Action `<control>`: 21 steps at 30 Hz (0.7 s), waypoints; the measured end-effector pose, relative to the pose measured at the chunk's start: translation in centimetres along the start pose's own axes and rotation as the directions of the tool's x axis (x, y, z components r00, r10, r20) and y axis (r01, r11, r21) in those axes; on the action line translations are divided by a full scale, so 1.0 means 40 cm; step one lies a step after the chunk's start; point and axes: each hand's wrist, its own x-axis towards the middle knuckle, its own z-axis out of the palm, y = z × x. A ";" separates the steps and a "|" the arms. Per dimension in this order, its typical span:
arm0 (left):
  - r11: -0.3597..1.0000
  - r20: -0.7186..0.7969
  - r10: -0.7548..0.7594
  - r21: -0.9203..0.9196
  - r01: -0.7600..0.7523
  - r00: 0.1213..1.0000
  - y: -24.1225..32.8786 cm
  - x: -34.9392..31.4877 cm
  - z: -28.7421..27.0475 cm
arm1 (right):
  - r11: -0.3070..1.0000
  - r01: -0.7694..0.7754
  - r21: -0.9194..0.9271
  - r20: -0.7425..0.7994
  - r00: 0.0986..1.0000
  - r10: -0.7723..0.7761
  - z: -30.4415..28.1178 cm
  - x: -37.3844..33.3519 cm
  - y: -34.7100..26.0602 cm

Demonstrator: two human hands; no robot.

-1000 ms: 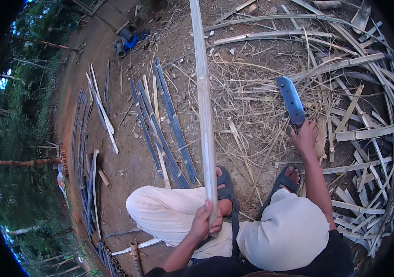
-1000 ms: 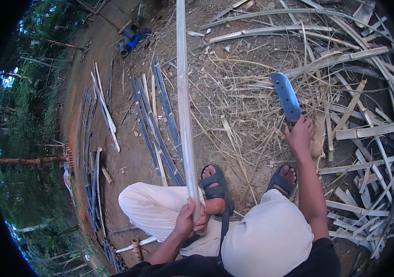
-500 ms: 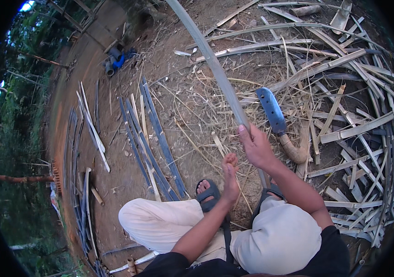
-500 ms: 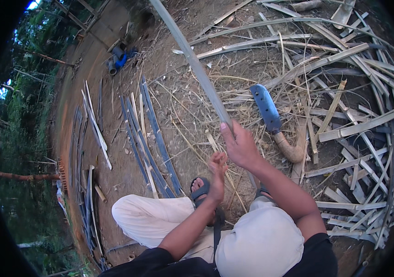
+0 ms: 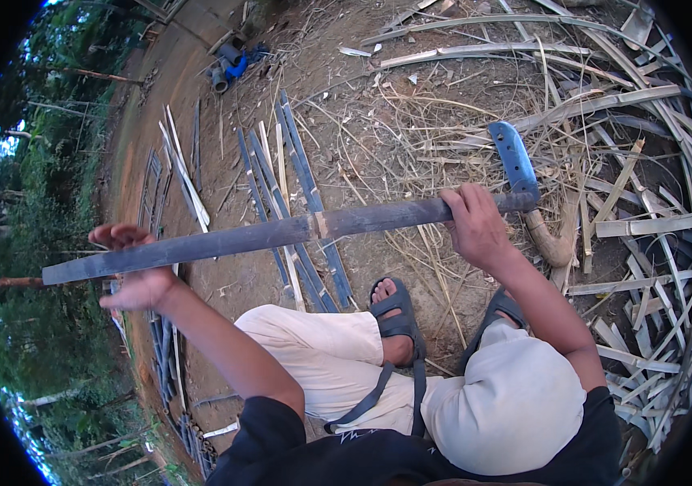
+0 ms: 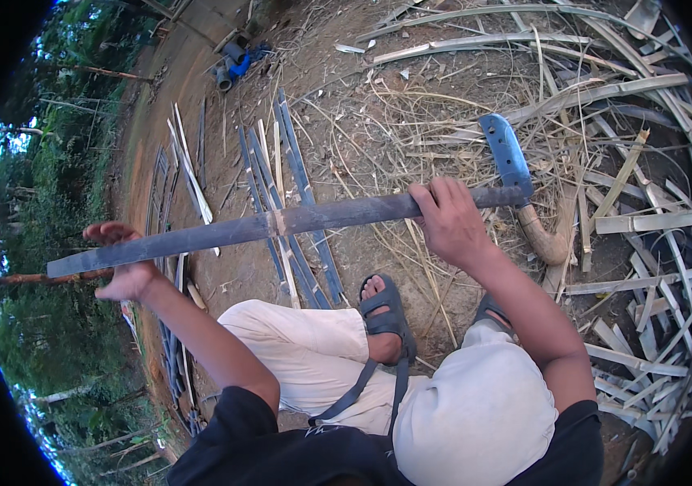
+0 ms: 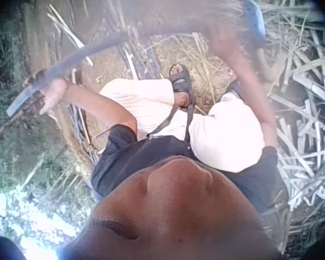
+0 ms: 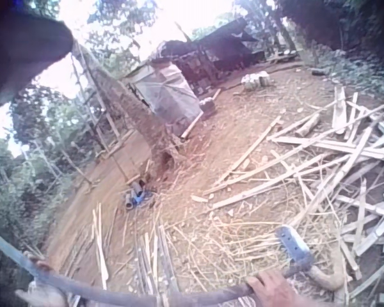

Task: The person shapes and smooths narrow wood strips using a large blade by hand, holding the wood on their lap and repeatedly drawing the blade along the edges to shave off material.

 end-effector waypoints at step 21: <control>0.849 -0.322 0.243 0.527 -0.040 0.915 -0.177 -0.326 0.097 | 0.371 -0.783 -0.499 0.011 0.423 0.906 0.032 -0.310 0.263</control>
